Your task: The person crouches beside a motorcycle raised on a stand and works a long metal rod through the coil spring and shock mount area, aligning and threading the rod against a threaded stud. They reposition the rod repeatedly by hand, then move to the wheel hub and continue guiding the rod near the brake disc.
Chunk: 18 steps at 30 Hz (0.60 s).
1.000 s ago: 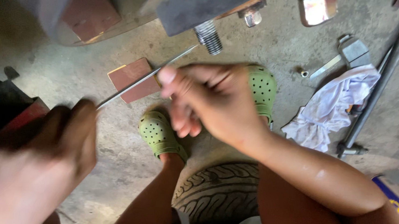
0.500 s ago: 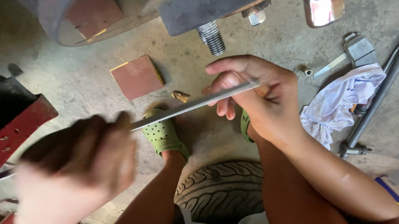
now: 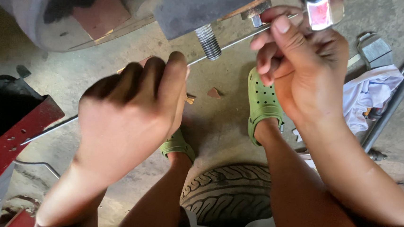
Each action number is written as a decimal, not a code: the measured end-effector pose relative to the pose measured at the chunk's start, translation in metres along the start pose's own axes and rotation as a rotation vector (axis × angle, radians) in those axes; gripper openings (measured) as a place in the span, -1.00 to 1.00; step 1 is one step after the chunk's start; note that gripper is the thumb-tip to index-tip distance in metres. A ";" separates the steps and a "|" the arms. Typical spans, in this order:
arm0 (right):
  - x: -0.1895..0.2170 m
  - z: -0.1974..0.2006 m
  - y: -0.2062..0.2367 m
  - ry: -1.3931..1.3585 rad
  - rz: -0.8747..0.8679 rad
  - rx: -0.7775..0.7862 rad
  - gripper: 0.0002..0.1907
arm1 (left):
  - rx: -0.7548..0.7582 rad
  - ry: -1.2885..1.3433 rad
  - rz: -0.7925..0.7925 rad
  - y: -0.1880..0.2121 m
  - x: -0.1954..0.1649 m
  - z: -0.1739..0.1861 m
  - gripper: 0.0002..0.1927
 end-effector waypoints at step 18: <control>0.007 0.017 -0.018 0.022 0.046 -0.111 -0.94 | -0.011 -0.101 0.009 -0.014 -0.002 0.003 -0.72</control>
Point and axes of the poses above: each hand's wrist, its own y-axis away from the middle knuckle, its own z-axis out of the back of the hand, x = y × z, the point moved 6 cm from there along -y, towards the middle knuckle, and after that the axes turned 14 degrees about x, right-handed, at the moved point
